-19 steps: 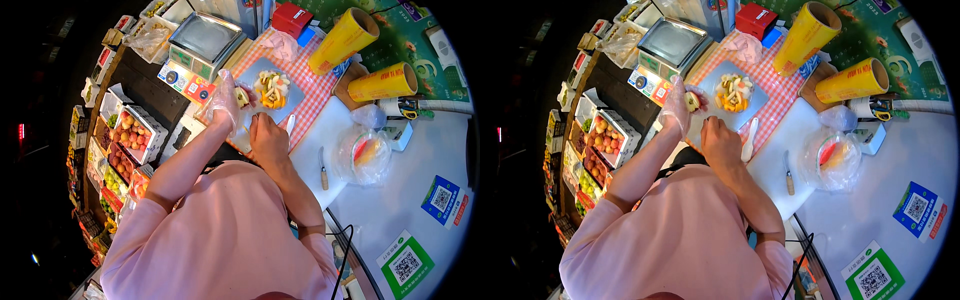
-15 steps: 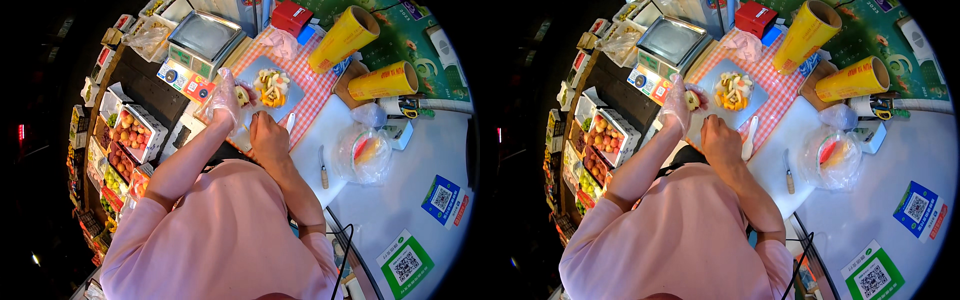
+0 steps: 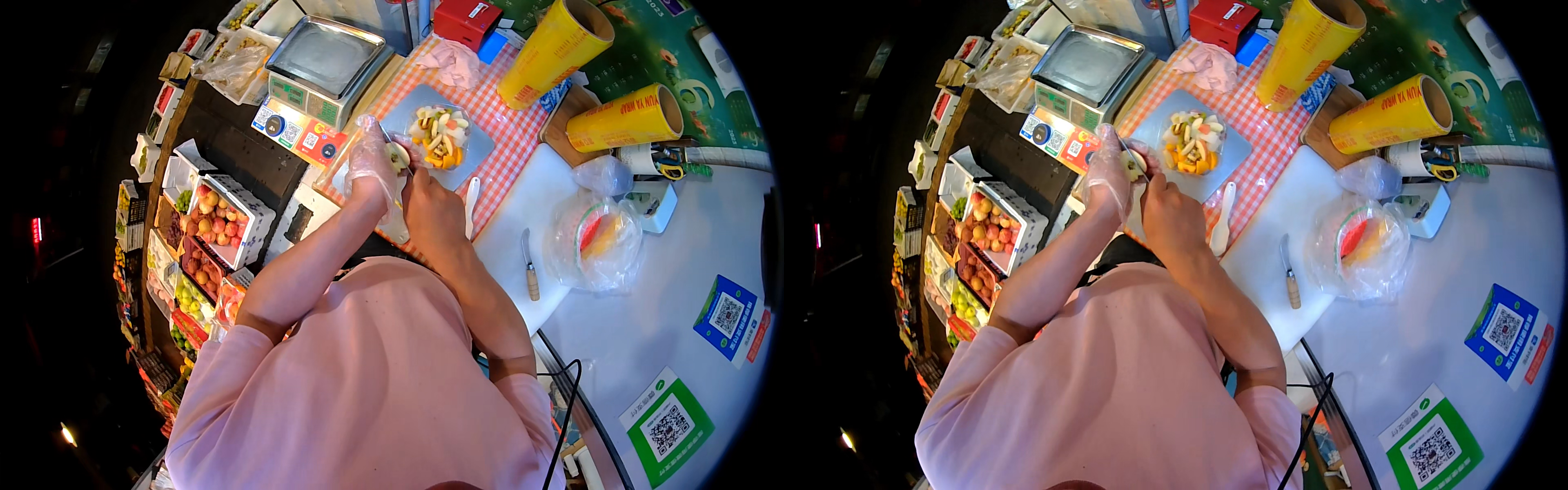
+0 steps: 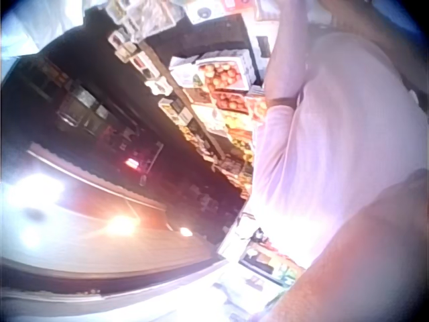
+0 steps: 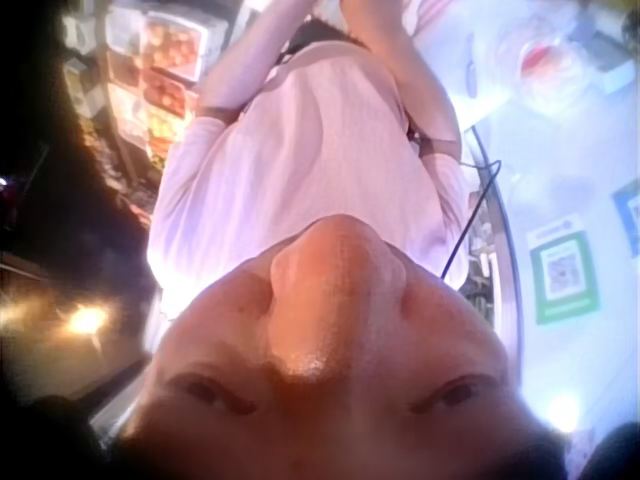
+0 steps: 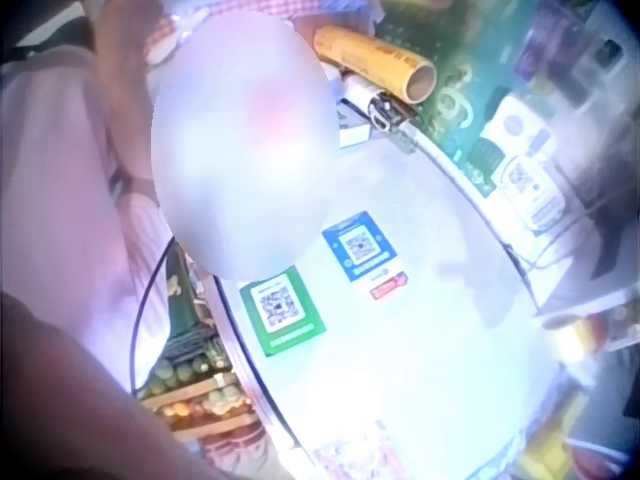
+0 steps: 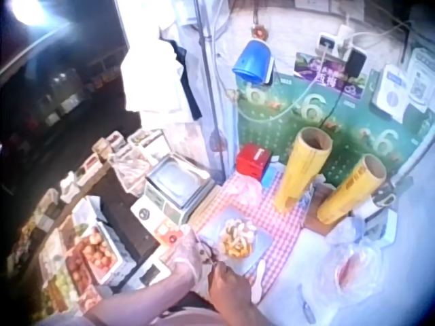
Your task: The person peels and slices a peach, then cuts a banana into small pieces on a cutting board. The person places the cut fruit into a clear plastic container and adds a small amount of liquid from a bottle.
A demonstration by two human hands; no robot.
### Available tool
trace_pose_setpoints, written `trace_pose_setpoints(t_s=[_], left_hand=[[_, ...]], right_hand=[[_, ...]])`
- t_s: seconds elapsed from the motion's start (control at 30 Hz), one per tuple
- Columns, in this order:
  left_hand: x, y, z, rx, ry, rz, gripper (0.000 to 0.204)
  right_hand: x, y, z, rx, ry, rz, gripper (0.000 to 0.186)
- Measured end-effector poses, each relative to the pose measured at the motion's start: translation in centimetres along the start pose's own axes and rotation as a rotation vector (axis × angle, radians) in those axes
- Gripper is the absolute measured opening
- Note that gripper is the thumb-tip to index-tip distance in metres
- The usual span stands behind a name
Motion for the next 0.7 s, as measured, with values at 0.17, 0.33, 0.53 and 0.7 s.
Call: trace_pose_setpoints(t_s=[0.17, 0.33, 0.53, 0.7], left_hand=[[0.0, -0.9, 0.5, -0.060, 0.028, -0.060, 0.063], [-0.1, -2.1, 0.7, -0.296, -0.083, 0.136, 0.045], [2.2, -3.4, 0.3, -0.395, -0.062, 0.066, 0.040], [3.1, -3.4, 0.2, -0.295, -0.026, 0.087, 0.042]], right_hand=[[0.4, 0.7, -0.1, -0.087, -0.055, 0.035, 0.017], [0.5, 0.9, -0.5, -0.087, -0.083, 0.031, 0.022], [1.0, 2.2, -0.5, 0.099, -0.067, 0.129, 0.016], [1.4, 3.7, -0.2, 0.121, -0.079, 0.186, 0.019]])
Point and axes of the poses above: each hand's wrist, its own x-axis towards the middle knuckle, its own z-axis out of the palm, y = z × x, the point moved 9 cm from there along x, towards the middle knuckle
